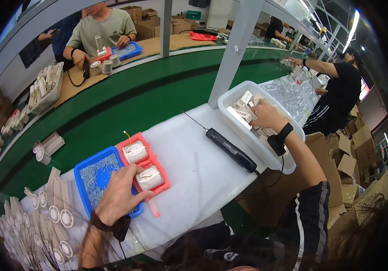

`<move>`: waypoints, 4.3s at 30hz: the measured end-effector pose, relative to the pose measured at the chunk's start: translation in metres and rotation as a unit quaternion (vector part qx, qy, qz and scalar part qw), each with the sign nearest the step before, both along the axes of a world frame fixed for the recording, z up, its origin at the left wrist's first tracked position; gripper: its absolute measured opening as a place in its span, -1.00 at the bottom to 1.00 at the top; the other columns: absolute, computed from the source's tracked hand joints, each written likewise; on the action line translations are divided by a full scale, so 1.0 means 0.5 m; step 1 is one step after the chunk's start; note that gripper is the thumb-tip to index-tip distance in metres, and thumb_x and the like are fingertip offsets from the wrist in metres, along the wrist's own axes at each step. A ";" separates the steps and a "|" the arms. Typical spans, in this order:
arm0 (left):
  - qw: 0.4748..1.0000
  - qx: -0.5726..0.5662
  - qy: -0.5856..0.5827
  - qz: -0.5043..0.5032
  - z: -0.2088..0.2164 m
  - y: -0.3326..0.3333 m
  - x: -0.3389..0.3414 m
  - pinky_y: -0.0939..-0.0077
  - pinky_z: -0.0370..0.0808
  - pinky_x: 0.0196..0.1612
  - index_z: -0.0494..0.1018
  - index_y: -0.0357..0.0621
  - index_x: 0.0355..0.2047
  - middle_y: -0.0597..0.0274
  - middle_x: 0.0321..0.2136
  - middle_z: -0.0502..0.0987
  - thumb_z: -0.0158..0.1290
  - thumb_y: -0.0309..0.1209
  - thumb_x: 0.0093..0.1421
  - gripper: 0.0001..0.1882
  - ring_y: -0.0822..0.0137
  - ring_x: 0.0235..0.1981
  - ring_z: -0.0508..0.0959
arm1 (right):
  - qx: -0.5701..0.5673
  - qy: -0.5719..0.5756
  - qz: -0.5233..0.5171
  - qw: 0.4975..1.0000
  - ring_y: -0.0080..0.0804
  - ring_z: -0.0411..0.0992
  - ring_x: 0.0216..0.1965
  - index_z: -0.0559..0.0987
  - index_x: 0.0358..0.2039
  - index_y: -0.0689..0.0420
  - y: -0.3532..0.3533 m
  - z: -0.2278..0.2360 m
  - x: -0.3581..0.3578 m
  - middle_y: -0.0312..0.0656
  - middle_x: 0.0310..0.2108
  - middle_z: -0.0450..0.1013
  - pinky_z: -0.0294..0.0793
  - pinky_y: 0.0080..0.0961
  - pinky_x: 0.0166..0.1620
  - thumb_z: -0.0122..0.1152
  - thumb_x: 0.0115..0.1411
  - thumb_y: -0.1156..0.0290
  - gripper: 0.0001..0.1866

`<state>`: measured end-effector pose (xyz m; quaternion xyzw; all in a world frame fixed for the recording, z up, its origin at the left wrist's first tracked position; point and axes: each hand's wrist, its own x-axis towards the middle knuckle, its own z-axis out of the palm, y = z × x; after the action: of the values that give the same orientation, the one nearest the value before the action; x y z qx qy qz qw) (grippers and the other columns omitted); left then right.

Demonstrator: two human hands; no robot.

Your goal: The person places fan motors into a red mold, fits plastic housing components over them, and secures the assembly by driving screws from a blue tray with a power screwdriver. After assembling the units, the person removes them from the mold and sets them aside on the workbench.

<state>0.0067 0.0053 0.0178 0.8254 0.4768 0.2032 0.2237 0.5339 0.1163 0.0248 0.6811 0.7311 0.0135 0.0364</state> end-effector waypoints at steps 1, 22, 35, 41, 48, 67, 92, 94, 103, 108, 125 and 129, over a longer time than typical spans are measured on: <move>1.000 -0.007 -0.004 -0.006 0.003 0.002 -0.001 0.18 0.42 0.11 0.43 -0.22 -0.04 -0.04 -0.07 0.58 0.48 -0.29 -0.05 -0.37 -0.07 0.00 0.53 | 0.038 -0.004 -0.012 0.999 0.02 0.51 -0.05 0.71 -0.19 0.15 -0.002 -0.004 -0.008 0.13 -0.11 0.51 0.52 -0.18 0.07 0.48 -0.06 0.11 -0.53; 0.999 -0.015 -0.018 -0.032 0.009 0.001 0.001 0.16 0.39 0.14 0.41 -0.20 0.01 -0.05 -0.03 0.57 0.42 -0.21 0.04 -0.39 -0.08 0.03 0.52 | 0.148 -0.042 -0.059 0.986 0.08 0.60 -0.18 0.72 -0.16 0.27 -0.076 0.109 -0.050 0.10 -0.22 0.62 0.60 -0.14 -0.07 0.42 -0.05 0.13 -0.48; 0.994 0.043 -0.081 -0.051 -0.008 0.005 0.007 0.20 0.37 0.13 0.52 -0.13 0.05 0.09 0.00 0.58 0.33 -0.27 0.15 -0.52 0.04 0.05 0.54 | 0.068 0.258 0.260 0.928 -0.01 0.54 -0.18 0.60 -0.21 0.26 -0.221 0.001 -0.402 0.00 -0.11 0.52 0.56 -0.22 -0.10 0.53 0.04 0.33 -0.62; 0.987 0.099 -0.105 -0.072 -0.030 0.013 0.007 0.26 0.39 0.11 0.64 -0.14 -0.16 0.18 -0.06 0.62 0.29 -0.43 0.16 -0.78 0.14 0.02 0.57 | 0.136 0.236 0.268 0.924 -0.07 0.55 -0.14 0.61 -0.16 0.19 -0.227 -0.067 -0.412 -0.08 0.01 0.51 0.59 -0.22 -0.07 0.58 0.00 0.34 -0.58; 0.984 0.098 -0.127 -0.074 -0.033 0.015 0.007 0.27 0.39 0.10 0.67 -0.18 -0.25 0.20 -0.11 0.64 0.26 -0.49 0.17 -0.86 0.17 0.00 0.58 | 0.156 0.195 0.271 0.930 -0.07 0.53 -0.05 0.62 -0.15 0.15 -0.253 -0.063 -0.397 -0.10 0.06 0.50 0.57 -0.22 -0.02 0.60 -0.07 0.40 -0.55; 0.978 0.120 -0.145 -0.088 -0.038 0.013 0.016 0.25 0.44 0.05 0.68 -0.17 -0.17 0.18 -0.09 0.63 0.22 -0.53 0.19 -0.81 0.13 -0.05 0.60 | 0.126 0.475 0.381 0.783 -0.18 0.63 -0.05 0.46 0.10 0.24 -0.225 0.087 -0.484 -0.01 -0.11 0.63 0.62 -0.30 -0.02 0.53 -0.06 0.73 -0.32; 0.998 -0.004 -0.026 -0.054 -0.032 0.024 -0.018 0.27 0.37 0.08 0.50 -0.21 -0.62 0.06 -0.04 0.63 0.42 -0.14 0.03 -0.57 0.14 0.08 0.49 | -0.077 0.455 0.290 0.838 -0.05 0.56 0.08 0.16 0.44 0.29 -0.166 -0.036 -0.588 0.10 0.22 0.45 0.55 -0.27 0.17 0.41 0.17 0.61 -0.12; 0.995 0.057 -0.059 -0.058 -0.047 0.024 -0.019 0.27 0.37 -0.02 0.52 -0.19 -0.62 0.12 -0.22 0.62 0.44 -0.17 -0.05 -0.61 0.14 -0.05 0.52 | -0.087 0.439 0.292 0.845 -0.02 0.56 0.07 0.15 0.43 0.31 -0.168 -0.027 -0.586 0.11 0.19 0.46 0.55 -0.25 0.17 0.37 0.19 0.62 -0.16; 0.993 0.065 -0.061 -0.071 -0.032 0.014 -0.026 0.27 0.35 -0.05 0.53 -0.17 -0.62 0.17 -0.29 0.61 0.46 -0.19 -0.08 -0.63 0.15 -0.12 0.54 | -0.045 0.358 0.355 0.862 0.16 0.57 -0.02 0.14 0.46 0.24 -0.181 -0.013 -0.598 0.20 0.06 0.49 0.60 -0.18 -0.01 0.31 0.22 0.63 -0.16; 0.990 0.061 -0.089 -0.091 -0.040 0.022 -0.022 0.29 0.34 -0.05 0.54 -0.17 -0.62 0.19 -0.29 0.58 0.45 -0.17 -0.07 -0.62 0.17 -0.12 0.54 | -0.034 0.410 0.328 0.850 -0.03 0.64 -0.07 0.40 0.16 0.32 -0.181 -0.046 -0.572 0.05 -0.06 0.59 0.61 -0.30 0.02 0.39 0.19 0.61 -0.45; 0.986 0.020 -0.110 -0.124 -0.076 0.043 -0.043 0.27 0.31 0.07 0.53 -0.20 -0.58 0.13 -0.10 0.52 0.45 -0.17 0.02 -0.61 0.16 -0.03 0.51 | -0.070 0.427 0.302 0.849 -0.23 0.68 -0.14 0.52 -0.02 0.25 -0.153 -0.047 -0.582 -0.08 -0.19 0.67 0.61 -0.45 -0.07 0.54 0.08 0.49 -0.52; 0.986 -0.004 -0.093 -0.137 -0.058 0.031 -0.023 0.26 0.28 0.08 0.58 -0.18 -0.55 0.17 -0.08 0.53 0.44 -0.18 0.04 -0.65 0.18 -0.04 0.51 | -0.049 0.423 0.342 0.838 -0.04 0.60 -0.03 0.52 0.12 0.19 -0.167 -0.073 -0.553 -0.02 -0.06 0.59 0.58 -0.25 0.03 0.56 0.05 0.40 -0.39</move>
<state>-0.0047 0.0210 -0.0114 0.8597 0.3372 0.2442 0.2961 0.2576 0.0329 -0.0119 0.3242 0.8616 -0.2997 -0.2502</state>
